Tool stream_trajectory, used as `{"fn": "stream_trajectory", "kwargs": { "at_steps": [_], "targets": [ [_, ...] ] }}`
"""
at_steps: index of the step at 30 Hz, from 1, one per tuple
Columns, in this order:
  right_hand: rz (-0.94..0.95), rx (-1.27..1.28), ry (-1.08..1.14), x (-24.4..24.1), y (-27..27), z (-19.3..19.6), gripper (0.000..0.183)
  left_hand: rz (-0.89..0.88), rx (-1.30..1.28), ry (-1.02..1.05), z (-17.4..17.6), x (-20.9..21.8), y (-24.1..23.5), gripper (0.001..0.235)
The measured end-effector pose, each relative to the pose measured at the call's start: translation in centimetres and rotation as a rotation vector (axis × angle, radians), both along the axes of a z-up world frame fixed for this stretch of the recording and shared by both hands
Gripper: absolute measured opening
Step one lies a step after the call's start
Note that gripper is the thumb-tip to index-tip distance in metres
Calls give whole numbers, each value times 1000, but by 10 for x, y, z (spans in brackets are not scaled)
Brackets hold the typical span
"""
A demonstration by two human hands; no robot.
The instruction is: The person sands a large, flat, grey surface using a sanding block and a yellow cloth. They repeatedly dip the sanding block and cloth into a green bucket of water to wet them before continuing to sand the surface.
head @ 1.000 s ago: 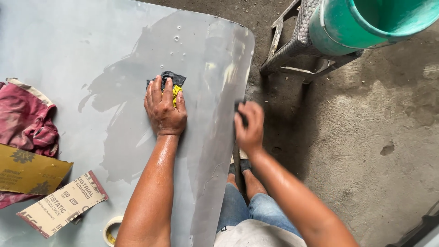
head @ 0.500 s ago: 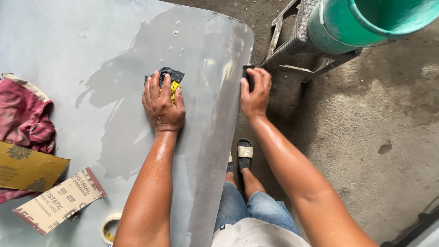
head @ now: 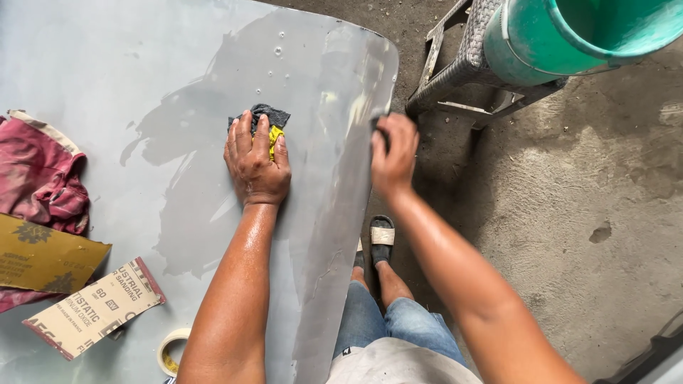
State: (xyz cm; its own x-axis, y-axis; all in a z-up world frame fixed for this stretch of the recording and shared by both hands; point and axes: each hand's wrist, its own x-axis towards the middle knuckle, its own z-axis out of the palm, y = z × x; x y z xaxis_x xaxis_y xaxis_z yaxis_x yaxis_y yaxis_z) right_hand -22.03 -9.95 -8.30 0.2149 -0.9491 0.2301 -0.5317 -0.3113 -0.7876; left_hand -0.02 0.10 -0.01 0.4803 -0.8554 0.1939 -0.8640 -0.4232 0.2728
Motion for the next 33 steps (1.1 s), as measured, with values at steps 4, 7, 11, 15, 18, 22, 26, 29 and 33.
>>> {"fn": "stream_trajectory", "kwargs": {
  "at_steps": [4, 7, 11, 15, 18, 22, 26, 29, 33],
  "targets": [
    [-94, 198, 24, 2, -18, 27, 26, -11, -15, -6, -5, 0, -1, 47],
    [47, 19, -25, -7, 55, 41, 27, -3, -23, -12, -3, 1, 0, 47],
    [496, -6, -97, -42, 171, 70, 33, 6, -4, 9, 3, -1, 0, 48],
    [576, -127, -217, -29, 142, 44, 38, -15, -25, -13, -2, 1, 0, 48],
    [250, -183, -108, 5, 41, 27, 28, -7, -18, -3, -3, 1, 0, 48],
    [-36, 46, 16, 23, -7, 40, 24, -15, -26, -12, -3, 1, -1, 48],
    [193, -106, -70, 4, 78, 61, 29, -10, -28, -7, 1, 0, 1, 47],
    [589, -80, -56, -28, 146, 72, 41, -11, -22, -4, 1, 0, 1, 48],
    [786, -206, -129, -28, 112, 60, 44, -11, -13, -7, 2, -1, 0, 47]
  ]
}}
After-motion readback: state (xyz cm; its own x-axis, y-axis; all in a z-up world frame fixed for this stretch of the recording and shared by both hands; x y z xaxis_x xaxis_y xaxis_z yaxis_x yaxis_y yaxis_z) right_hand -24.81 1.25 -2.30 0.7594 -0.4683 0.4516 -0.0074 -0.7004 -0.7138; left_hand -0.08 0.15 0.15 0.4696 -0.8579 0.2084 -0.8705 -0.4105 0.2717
